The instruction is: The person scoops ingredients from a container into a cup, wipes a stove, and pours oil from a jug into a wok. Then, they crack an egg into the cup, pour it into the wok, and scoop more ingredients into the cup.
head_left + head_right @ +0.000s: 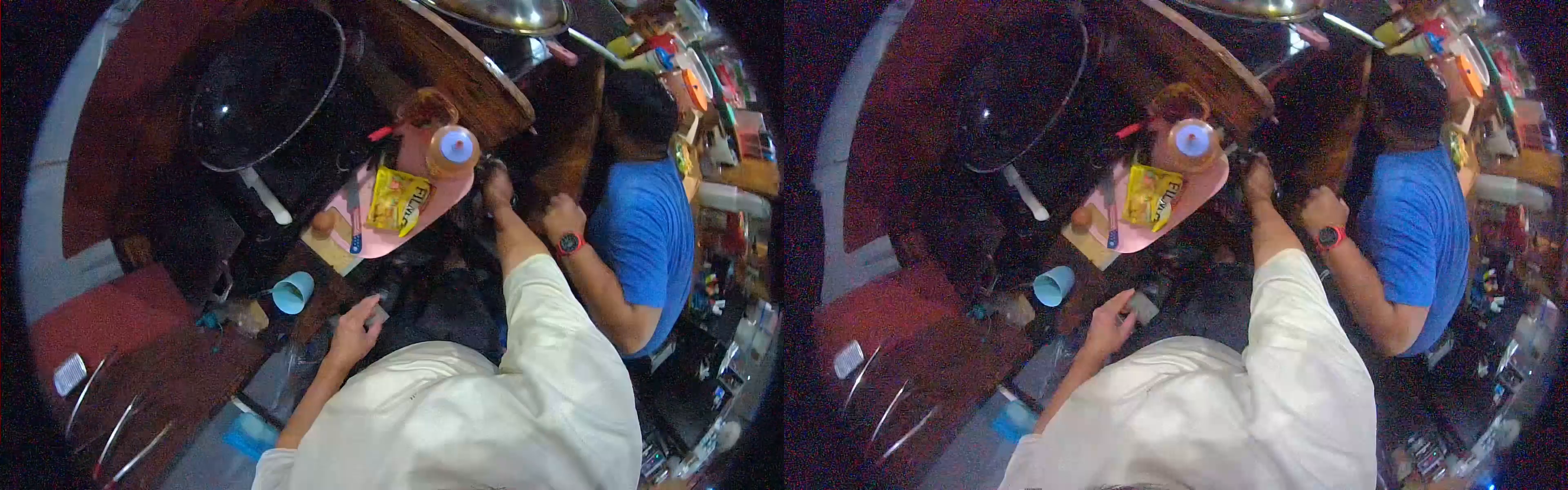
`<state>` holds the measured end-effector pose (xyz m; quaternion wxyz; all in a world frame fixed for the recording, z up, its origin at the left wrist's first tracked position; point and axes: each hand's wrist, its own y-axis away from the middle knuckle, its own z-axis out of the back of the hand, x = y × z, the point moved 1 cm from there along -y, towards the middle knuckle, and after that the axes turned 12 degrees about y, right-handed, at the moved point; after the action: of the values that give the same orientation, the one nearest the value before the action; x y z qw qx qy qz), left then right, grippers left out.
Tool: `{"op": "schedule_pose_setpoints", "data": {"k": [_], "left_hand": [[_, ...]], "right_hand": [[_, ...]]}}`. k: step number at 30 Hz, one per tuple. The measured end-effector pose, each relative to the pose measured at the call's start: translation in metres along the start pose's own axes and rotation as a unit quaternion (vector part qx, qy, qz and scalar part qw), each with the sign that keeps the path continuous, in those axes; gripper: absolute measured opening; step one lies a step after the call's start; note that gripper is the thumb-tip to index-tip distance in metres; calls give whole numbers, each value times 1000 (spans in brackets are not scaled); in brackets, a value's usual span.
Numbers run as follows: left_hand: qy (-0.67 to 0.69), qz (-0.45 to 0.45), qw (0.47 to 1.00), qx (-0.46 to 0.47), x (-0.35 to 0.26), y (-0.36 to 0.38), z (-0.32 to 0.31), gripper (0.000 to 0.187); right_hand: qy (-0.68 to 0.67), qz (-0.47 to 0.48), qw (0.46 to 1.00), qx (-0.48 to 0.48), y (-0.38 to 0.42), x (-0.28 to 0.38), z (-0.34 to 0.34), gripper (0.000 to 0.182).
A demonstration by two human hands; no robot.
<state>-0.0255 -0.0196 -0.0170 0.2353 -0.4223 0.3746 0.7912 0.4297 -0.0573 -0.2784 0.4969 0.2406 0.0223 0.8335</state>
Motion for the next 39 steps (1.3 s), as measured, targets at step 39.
{"op": "schedule_pose_setpoints", "data": {"k": [39], "left_hand": [[62, -156, 981, 96, -67, -44, 23, 43]], "right_hand": [[-105, 163, 977, 91, 280, 40, 255, 40]]}}
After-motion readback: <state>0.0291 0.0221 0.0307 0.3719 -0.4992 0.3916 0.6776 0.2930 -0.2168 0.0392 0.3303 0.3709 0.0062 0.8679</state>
